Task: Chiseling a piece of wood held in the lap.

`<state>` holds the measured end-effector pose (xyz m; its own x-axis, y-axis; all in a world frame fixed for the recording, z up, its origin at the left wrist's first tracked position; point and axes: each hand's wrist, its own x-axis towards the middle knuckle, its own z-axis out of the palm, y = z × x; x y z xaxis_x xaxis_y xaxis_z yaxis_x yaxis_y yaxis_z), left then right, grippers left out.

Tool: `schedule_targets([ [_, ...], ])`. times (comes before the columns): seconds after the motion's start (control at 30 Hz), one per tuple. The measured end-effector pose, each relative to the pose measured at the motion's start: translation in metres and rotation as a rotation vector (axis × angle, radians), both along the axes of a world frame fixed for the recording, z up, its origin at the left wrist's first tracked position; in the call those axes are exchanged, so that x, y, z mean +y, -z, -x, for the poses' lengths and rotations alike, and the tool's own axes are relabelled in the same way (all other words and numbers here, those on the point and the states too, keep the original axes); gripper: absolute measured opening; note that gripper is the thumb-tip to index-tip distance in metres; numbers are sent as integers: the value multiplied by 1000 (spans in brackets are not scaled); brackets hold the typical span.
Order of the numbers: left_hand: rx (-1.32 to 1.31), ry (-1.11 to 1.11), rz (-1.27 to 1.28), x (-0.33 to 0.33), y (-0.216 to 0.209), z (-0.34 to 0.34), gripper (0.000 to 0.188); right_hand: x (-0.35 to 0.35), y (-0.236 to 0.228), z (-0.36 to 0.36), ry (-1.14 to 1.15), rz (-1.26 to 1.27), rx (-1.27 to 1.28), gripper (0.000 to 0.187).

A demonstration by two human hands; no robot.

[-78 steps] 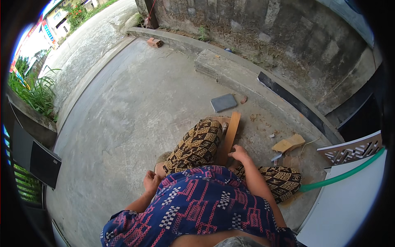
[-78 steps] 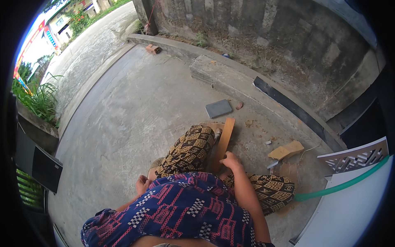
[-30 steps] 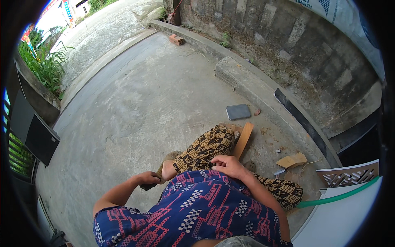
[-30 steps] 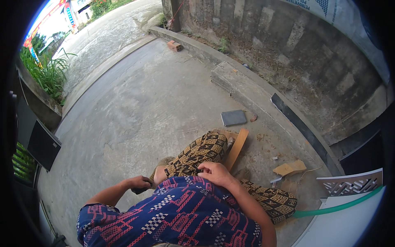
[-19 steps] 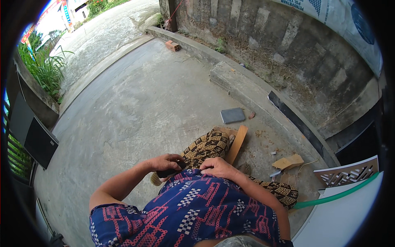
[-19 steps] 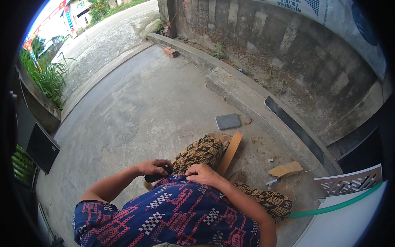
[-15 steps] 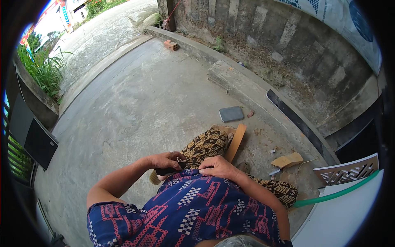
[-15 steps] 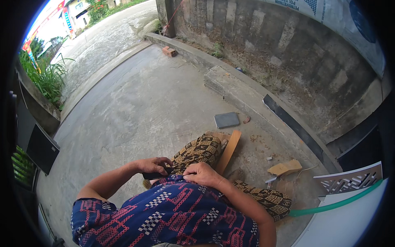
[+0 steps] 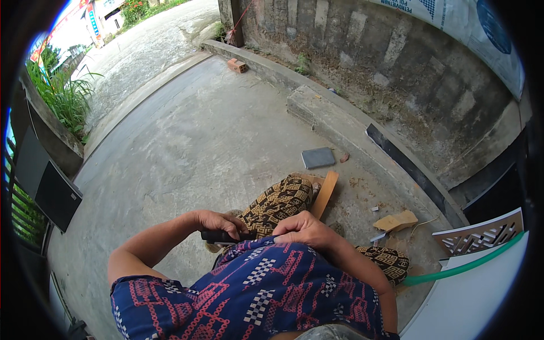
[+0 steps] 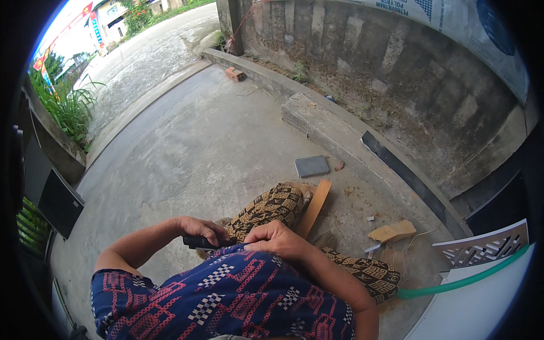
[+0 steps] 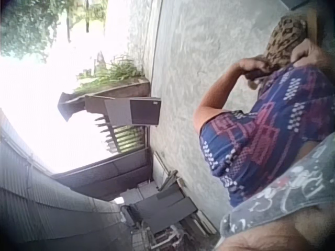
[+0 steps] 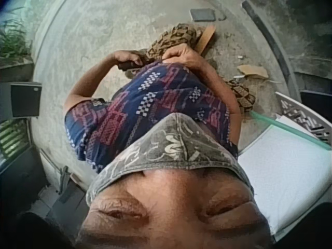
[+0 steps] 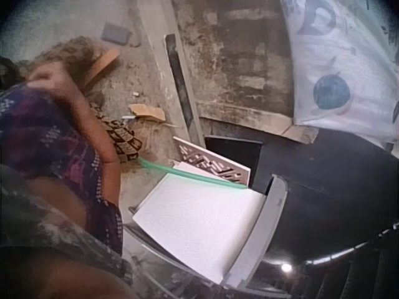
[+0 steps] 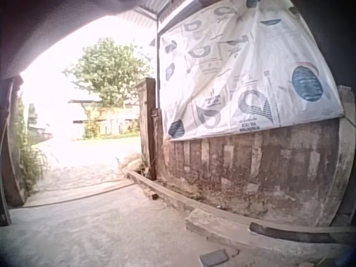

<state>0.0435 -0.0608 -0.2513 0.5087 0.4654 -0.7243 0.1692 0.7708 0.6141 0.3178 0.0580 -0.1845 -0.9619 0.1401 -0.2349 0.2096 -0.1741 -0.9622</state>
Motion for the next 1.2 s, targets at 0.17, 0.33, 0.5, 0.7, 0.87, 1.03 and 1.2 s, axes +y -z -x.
schedule_targets([
  [0.17,58,177,-17,4,0,-8,73,-1,9,-2,-95,313,166,15],
  [0.33,122,223,39,20,5,-15,98,-4,39,9,-140,282,323,22],
  [0.5,-57,99,-197,17,8,-19,96,-8,60,13,-30,194,85,29],
  [0.7,-129,-208,-359,-3,-2,-29,72,-5,77,23,-125,-277,53,26],
  [0.87,148,-230,-664,-12,16,-34,71,-1,81,39,-242,-527,269,28],
  [1.03,-68,-401,-452,-13,4,-23,86,2,82,46,-229,-622,202,29],
  [1.2,-51,-338,-431,-10,-7,-20,94,-1,95,51,-187,-831,303,27],
])
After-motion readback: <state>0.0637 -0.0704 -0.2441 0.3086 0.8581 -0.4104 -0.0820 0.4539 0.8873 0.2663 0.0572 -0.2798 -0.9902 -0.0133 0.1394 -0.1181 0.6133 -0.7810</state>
